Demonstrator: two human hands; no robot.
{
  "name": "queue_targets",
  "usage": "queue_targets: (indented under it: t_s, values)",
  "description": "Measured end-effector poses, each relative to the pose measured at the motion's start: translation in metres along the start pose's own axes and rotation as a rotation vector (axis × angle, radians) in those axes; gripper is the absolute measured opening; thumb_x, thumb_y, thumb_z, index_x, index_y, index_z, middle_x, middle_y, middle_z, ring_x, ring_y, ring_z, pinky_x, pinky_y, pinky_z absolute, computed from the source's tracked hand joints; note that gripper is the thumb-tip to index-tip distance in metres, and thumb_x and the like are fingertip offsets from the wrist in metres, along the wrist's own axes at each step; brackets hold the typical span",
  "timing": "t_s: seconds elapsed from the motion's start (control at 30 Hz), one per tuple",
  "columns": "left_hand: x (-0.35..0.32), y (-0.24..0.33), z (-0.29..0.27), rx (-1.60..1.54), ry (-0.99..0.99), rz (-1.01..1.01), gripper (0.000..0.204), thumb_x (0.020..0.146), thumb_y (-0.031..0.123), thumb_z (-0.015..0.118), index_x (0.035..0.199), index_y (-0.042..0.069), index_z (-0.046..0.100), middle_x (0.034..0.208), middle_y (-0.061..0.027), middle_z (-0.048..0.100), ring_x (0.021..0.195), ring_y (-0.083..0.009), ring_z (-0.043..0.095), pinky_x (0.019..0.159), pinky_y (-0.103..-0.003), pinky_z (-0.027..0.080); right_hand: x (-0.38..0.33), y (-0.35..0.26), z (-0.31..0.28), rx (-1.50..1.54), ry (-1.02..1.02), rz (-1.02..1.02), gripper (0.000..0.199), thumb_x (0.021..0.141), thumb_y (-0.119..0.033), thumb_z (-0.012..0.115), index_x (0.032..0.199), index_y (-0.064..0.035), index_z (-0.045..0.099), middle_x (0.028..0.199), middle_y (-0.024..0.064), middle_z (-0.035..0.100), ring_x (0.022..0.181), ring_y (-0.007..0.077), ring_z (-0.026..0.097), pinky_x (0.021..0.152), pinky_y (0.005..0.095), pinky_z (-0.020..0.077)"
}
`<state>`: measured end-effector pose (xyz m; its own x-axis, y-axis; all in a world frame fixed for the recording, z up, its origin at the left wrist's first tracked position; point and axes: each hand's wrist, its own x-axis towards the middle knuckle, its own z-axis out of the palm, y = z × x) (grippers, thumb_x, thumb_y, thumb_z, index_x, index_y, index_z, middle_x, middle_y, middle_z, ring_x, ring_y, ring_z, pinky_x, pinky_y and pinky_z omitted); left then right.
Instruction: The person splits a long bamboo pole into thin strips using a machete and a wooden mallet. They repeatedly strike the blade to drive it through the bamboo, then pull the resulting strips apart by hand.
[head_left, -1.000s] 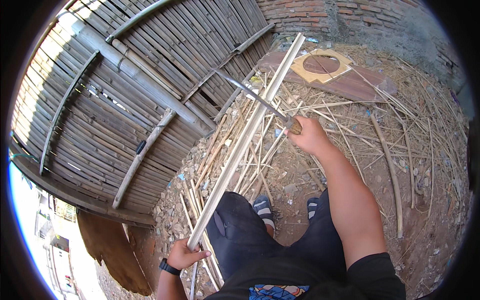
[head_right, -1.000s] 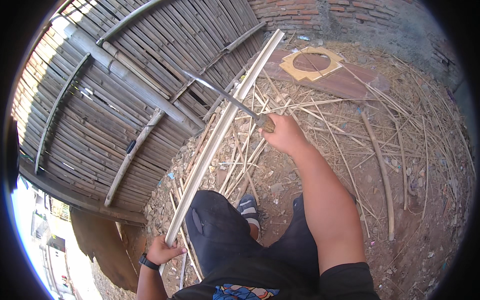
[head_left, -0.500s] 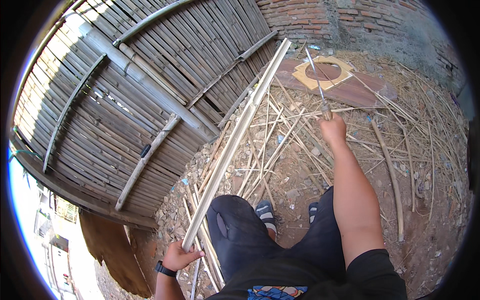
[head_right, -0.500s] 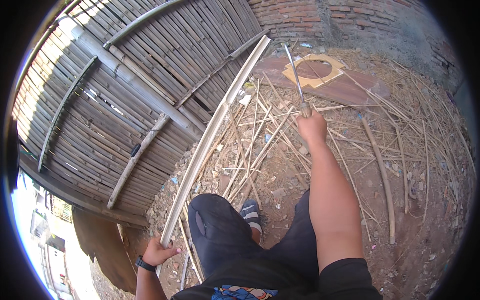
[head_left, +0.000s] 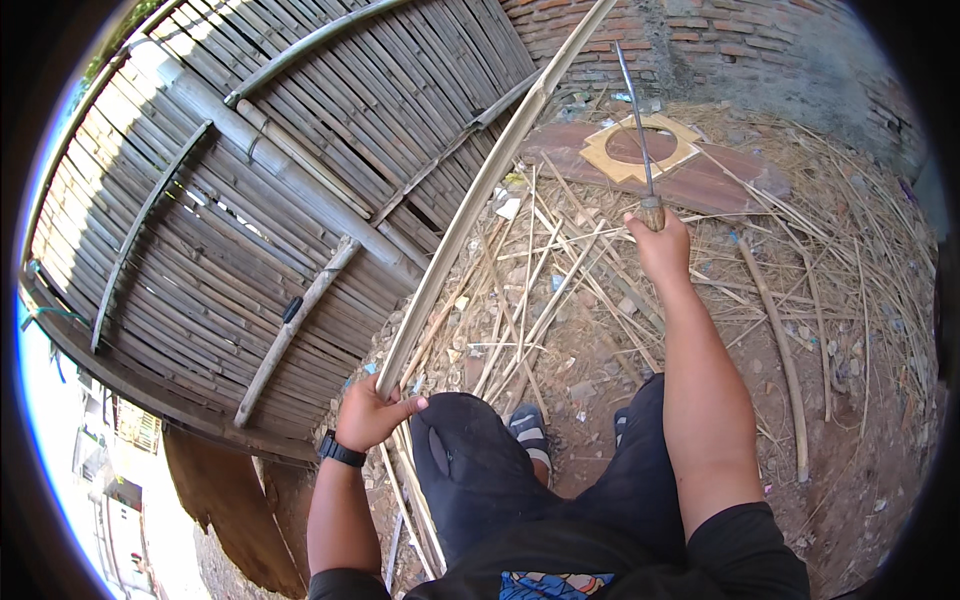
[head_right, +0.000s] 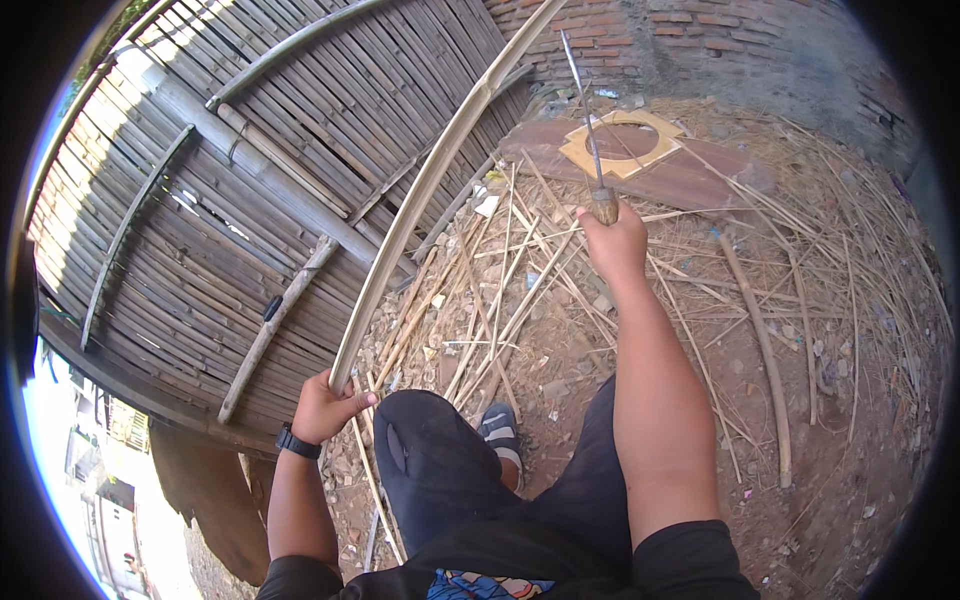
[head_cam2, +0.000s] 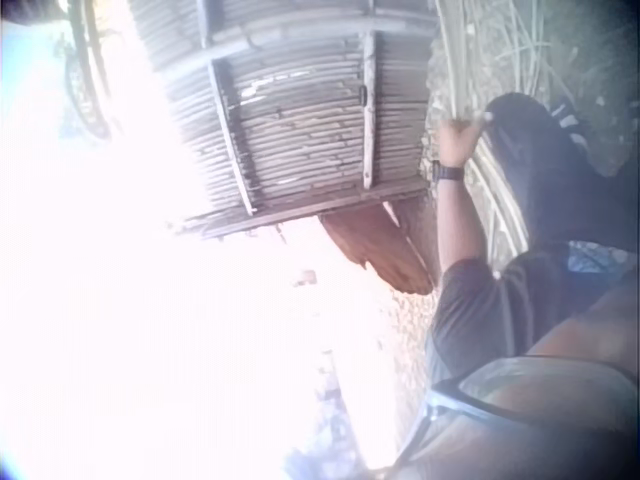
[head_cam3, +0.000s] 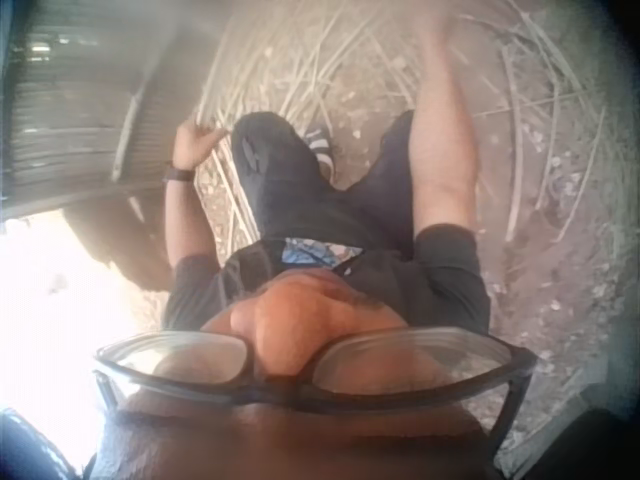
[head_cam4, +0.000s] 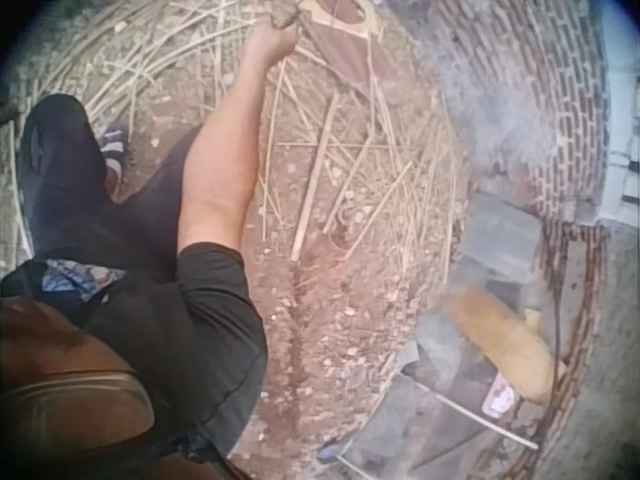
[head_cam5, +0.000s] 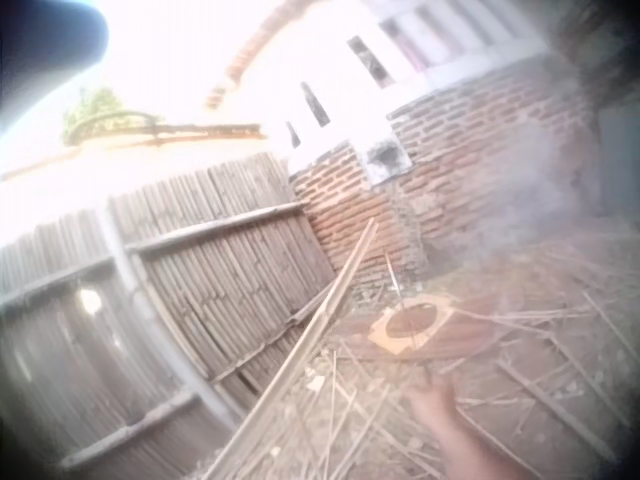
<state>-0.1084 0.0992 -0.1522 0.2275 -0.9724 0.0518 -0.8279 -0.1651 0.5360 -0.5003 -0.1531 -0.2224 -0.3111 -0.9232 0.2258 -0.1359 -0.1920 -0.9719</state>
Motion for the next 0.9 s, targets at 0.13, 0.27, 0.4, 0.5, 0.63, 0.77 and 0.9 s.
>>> queue_targets:
  t_s: [0.13,0.27,0.4,0.5,0.63,0.77,0.9]
  values:
    - [0.071,0.054,0.019,0.184,0.070,0.107,0.054,0.070,0.047,0.090,0.070,0.005,0.055,0.057,-0.0057,0.055,0.053,-0.0174,0.053,0.055,-0.034,0.047,-0.004,-0.002,-0.002,-0.115,-0.107,-0.124,0.034,0.085,-0.026,0.076,0.106,-0.0008,0.068,0.087,0.0120,0.071,0.080,0.0233,0.065,0.076,0.0371,0.0501]
    - [0.120,0.095,0.027,0.390,0.126,0.203,0.057,0.070,0.054,0.085,0.075,0.003,0.060,0.063,-0.0136,0.063,0.062,-0.0316,0.064,0.063,-0.041,0.052,-0.010,-0.011,-0.004,-0.181,-0.231,-0.182,0.036,0.086,-0.027,0.076,0.110,-0.0013,0.069,0.091,0.0135,0.073,0.084,0.0235,0.069,0.079,0.0371,0.0514]
    - [0.147,0.117,0.035,0.488,0.132,0.267,0.058,0.072,0.055,0.083,0.085,0.001,0.065,0.075,-0.0180,0.068,0.077,-0.0361,0.069,0.070,-0.044,0.055,-0.006,-0.009,0.001,-0.162,-0.294,-0.155,0.035,0.085,-0.028,0.077,0.108,-0.0019,0.070,0.089,0.0108,0.072,0.082,0.0201,0.067,0.079,0.0361,0.0510]
    - [0.158,0.132,0.051,0.579,0.107,0.276,0.053,0.076,0.050,0.080,0.088,0.001,0.065,0.080,-0.0188,0.069,0.083,-0.0375,0.069,0.074,-0.046,0.055,0.002,0.004,0.001,-0.162,-0.287,-0.099,0.033,0.085,-0.027,0.077,0.104,-0.0022,0.070,0.085,0.0084,0.071,0.078,0.0184,0.064,0.077,0.0355,0.0501]
    - [0.165,0.136,0.059,0.645,0.076,0.314,0.043,0.082,0.042,0.076,0.090,0.002,0.063,0.084,-0.0191,0.070,0.084,-0.0385,0.069,0.075,-0.048,0.055,0.009,0.021,0.009,-0.131,-0.267,-0.004,0.029,0.085,-0.026,0.077,0.098,-0.0024,0.068,0.080,0.0055,0.067,0.072,0.0171,0.060,0.071,0.0342,0.0480]
    - [0.177,0.130,0.061,0.666,0.031,0.337,0.033,0.086,0.033,0.073,0.092,0.002,0.064,0.088,-0.0185,0.070,0.085,-0.0373,0.070,0.075,-0.047,0.056,0.013,0.027,0.010,-0.150,-0.255,0.080,0.025,0.084,-0.025,0.077,0.091,-0.0033,0.066,0.077,0.0028,0.064,0.068,0.0153,0.056,0.068,0.0327,0.0456]
    - [0.190,0.107,0.064,0.724,0.013,0.352,0.022,0.090,0.024,0.067,0.093,0.003,0.063,0.084,-0.0172,0.071,0.081,-0.0358,0.071,0.072,-0.046,0.057,0.008,0.027,0.021,-0.202,-0.238,0.083,0.024,0.084,-0.024,0.077,0.088,-0.0043,0.065,0.075,0.0010,0.061,0.068,0.0134,0.054,0.066,0.0313,0.0441]
